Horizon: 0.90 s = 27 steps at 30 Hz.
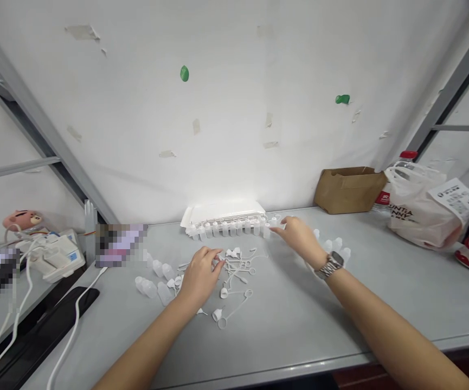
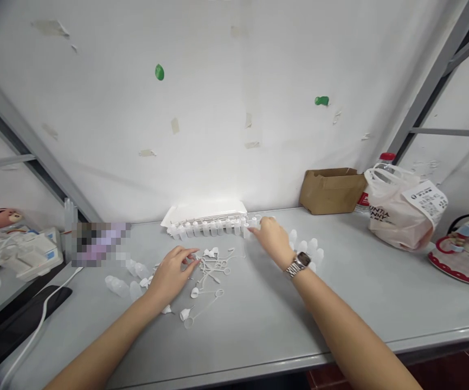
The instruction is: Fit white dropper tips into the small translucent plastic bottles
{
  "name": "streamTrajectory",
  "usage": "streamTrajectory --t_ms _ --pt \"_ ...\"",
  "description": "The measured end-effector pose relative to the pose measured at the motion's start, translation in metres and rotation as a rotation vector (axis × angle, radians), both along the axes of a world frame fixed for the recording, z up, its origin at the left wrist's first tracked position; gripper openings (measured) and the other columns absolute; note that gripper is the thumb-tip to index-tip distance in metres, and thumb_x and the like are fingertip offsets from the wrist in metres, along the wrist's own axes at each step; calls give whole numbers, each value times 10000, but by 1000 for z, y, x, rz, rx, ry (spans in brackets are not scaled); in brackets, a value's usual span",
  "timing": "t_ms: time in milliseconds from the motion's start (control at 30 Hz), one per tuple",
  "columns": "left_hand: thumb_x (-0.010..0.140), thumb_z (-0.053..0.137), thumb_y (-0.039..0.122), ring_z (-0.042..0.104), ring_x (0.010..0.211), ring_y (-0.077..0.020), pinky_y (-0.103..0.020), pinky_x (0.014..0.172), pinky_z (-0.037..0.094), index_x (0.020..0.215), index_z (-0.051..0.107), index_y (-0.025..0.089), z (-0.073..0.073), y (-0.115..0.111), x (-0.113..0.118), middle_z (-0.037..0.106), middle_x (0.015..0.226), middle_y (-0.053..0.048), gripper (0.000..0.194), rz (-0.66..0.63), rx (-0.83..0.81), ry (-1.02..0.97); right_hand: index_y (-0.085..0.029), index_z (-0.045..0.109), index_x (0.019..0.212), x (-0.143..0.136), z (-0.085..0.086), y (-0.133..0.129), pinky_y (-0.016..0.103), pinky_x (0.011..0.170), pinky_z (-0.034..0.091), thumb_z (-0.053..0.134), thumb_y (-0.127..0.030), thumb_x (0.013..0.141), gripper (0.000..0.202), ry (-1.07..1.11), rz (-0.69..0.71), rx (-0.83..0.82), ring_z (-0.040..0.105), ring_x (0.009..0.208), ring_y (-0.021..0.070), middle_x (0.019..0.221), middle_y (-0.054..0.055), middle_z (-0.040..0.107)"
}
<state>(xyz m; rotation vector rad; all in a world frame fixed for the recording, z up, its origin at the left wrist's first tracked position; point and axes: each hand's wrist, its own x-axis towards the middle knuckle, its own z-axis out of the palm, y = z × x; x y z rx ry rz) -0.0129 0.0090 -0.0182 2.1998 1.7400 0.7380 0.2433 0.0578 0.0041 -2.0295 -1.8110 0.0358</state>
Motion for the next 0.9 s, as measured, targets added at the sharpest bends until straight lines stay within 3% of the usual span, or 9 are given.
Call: streamTrajectory --t_ms 133,233,433,667,900 --pt "836 425 279 515 998 -222 -378 865 422 1166 537 219 -5 2 5 566 1041 -78 353 -90 102 45 -112 603 994 35 13 -1 276 716 394 503 -292 831 263 -16 -6 70 579 857 212 969 123 608" --pt "851 410 261 462 1119 -227 -395 931 382 1198 513 238 -10 6 10 549 1183 -80 362 -184 151 94 -108 636 943 46 10 3 279 733 390 532 -277 813 237 -47 12 82 564 861 216 899 111 612" --pt "872 374 258 420 1200 -231 -413 963 338 1168 543 267 -16 15 13 584 1212 -27 340 -230 115 146 -125 654 919 32 -1 11 326 744 362 533 -336 818 263 -152 61 97 535 897 261 906 131 607" --pt "836 456 246 552 980 -221 -368 863 391 934 664 231 -9 12 8 676 981 -49 231 -179 83 168 -117 661 805 23 -4 15 360 725 325 522 -193 820 159 -222 113 74 547 873 292 865 151 643" --pt "816 468 267 553 958 -238 -366 840 394 906 668 204 3 7 -3 676 937 -67 229 -120 -1 192 -164 623 676 9 4 -9 323 709 343 505 -209 835 203 -136 253 43 583 748 213 750 69 660"
